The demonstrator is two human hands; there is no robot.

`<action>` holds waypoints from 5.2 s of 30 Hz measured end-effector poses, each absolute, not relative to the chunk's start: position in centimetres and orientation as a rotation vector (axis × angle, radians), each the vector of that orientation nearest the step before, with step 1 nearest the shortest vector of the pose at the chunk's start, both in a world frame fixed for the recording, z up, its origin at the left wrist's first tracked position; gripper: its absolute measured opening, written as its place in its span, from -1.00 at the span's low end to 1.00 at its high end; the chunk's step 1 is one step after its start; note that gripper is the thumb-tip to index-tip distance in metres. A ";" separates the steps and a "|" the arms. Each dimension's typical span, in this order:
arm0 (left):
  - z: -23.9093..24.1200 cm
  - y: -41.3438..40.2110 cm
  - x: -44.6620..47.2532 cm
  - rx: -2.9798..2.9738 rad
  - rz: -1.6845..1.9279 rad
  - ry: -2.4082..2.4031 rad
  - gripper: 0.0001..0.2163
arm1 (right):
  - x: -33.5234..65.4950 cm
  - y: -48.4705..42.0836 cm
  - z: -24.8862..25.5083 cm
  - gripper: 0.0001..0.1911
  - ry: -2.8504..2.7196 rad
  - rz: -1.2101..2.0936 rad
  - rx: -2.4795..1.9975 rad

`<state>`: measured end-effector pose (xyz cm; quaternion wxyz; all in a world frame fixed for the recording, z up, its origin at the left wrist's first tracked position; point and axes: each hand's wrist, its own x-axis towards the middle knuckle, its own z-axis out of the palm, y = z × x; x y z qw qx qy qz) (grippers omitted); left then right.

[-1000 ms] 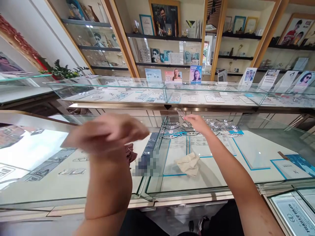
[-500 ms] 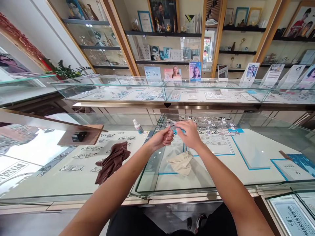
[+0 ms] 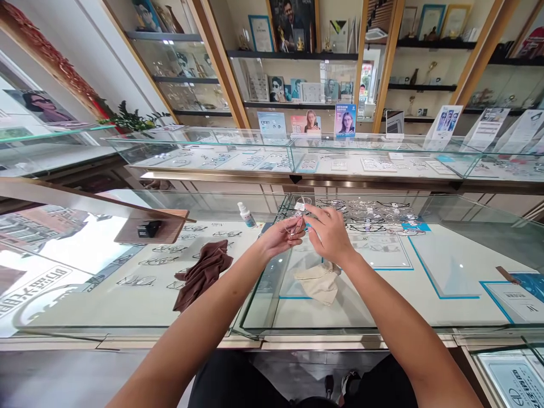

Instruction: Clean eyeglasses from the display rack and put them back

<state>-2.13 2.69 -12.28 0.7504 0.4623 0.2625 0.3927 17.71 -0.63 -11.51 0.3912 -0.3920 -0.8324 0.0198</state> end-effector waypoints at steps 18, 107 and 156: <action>-13.5 2.9 -0.9 1.719 1.090 0.917 -0.48 | 17.3 1.8 -13.0 -0.65 -1.245 1.306 -1.022; -17.6 9.3 -9.4 0.958 1.685 2.002 -0.45 | 21.3 1.3 -9.3 -0.73 -0.957 1.535 -0.531; -11.6 2.1 -1.6 1.689 1.136 0.841 -0.35 | 16.8 -1.1 -10.5 -0.62 -1.344 1.346 -0.845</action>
